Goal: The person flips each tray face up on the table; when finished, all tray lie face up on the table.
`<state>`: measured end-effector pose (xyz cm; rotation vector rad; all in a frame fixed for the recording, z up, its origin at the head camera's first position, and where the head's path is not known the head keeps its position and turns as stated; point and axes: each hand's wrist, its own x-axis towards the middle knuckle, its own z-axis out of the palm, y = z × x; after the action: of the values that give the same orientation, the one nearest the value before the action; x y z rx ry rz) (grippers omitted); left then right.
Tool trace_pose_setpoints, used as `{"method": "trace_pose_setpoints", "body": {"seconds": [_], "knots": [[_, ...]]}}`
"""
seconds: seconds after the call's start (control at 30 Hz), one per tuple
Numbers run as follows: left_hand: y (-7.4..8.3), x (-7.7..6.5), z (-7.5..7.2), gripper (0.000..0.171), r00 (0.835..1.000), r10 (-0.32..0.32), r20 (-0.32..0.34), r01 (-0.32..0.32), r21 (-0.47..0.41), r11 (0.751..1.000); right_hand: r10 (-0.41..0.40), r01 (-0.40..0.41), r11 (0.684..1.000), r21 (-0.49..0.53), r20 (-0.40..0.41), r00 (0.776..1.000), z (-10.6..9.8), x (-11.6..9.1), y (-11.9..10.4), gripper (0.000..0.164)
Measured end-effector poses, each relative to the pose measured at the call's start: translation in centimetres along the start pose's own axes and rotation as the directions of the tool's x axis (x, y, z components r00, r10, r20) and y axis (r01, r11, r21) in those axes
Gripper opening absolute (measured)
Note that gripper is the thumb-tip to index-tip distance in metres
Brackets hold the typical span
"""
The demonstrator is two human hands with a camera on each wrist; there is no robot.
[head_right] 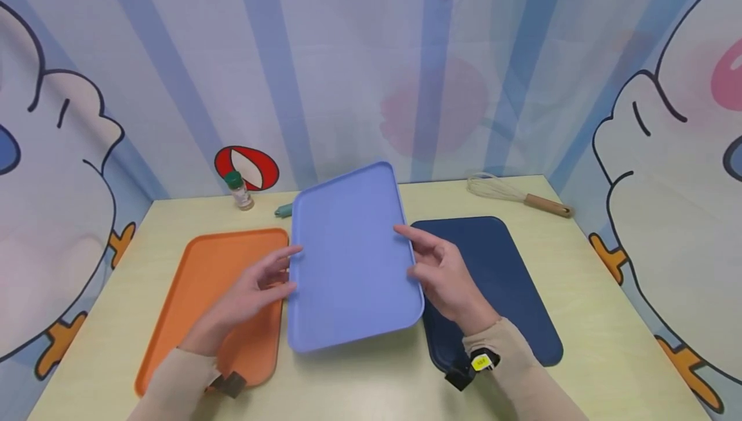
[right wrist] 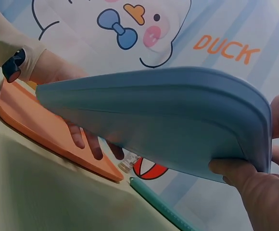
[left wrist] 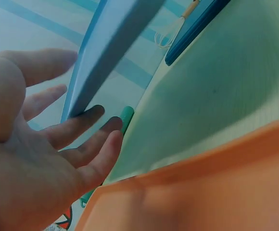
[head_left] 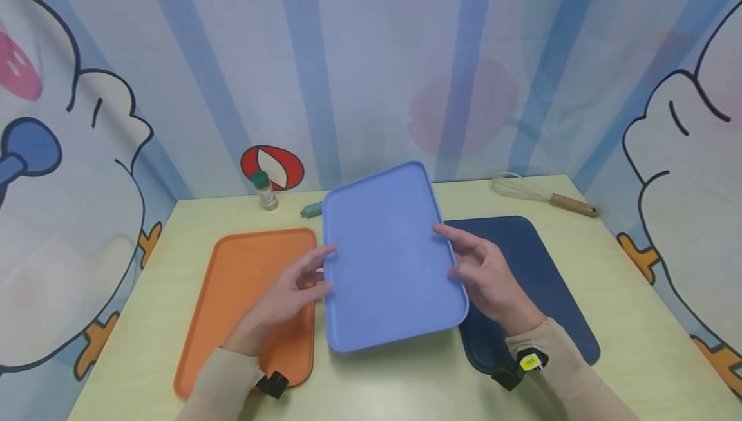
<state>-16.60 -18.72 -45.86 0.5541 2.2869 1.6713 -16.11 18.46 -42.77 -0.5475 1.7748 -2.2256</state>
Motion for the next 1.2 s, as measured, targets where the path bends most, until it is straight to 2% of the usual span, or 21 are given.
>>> {"method": "trace_pose_setpoints", "body": {"seconds": [0.2,0.33,0.6,0.73,1.0,1.2], "knots": [[0.2,-0.2,-0.3,0.06,0.998,-0.046,-0.046,0.045,-0.012,0.999,0.024,-0.024,0.999,-0.022,-0.003,1.0,-0.3,0.2,0.3,0.075],[0.5,-0.3,-0.5,0.06,0.997,-0.046,-0.066,0.044,-0.032,0.998,0.052,-0.052,0.997,-0.06,0.008,0.999,-0.4,0.3,0.2,0.075],[0.6,-0.2,-0.8,0.063,0.997,-0.04,-0.064,0.037,-0.048,0.998,0.104,-0.095,0.972,-0.216,0.029,0.994,-1.0,0.4,0.6,0.077],[0.6,-0.3,-0.9,0.063,0.997,-0.047,-0.067,0.044,-0.045,0.998,0.123,-0.106,0.94,-0.323,0.032,0.992,-1.2,0.5,0.8,0.077],[0.6,-0.5,-0.8,0.063,0.994,-0.082,-0.075,0.083,0.005,0.997,0.175,-0.149,0.854,-0.498,0.007,0.984,-1.3,0.5,1.0,0.077],[0.9,-0.6,-0.7,0.064,0.992,-0.099,-0.077,0.101,0.017,0.995,0.127,-0.088,0.757,-0.647,0.013,0.992,-1.5,0.4,0.8,0.073]]}}
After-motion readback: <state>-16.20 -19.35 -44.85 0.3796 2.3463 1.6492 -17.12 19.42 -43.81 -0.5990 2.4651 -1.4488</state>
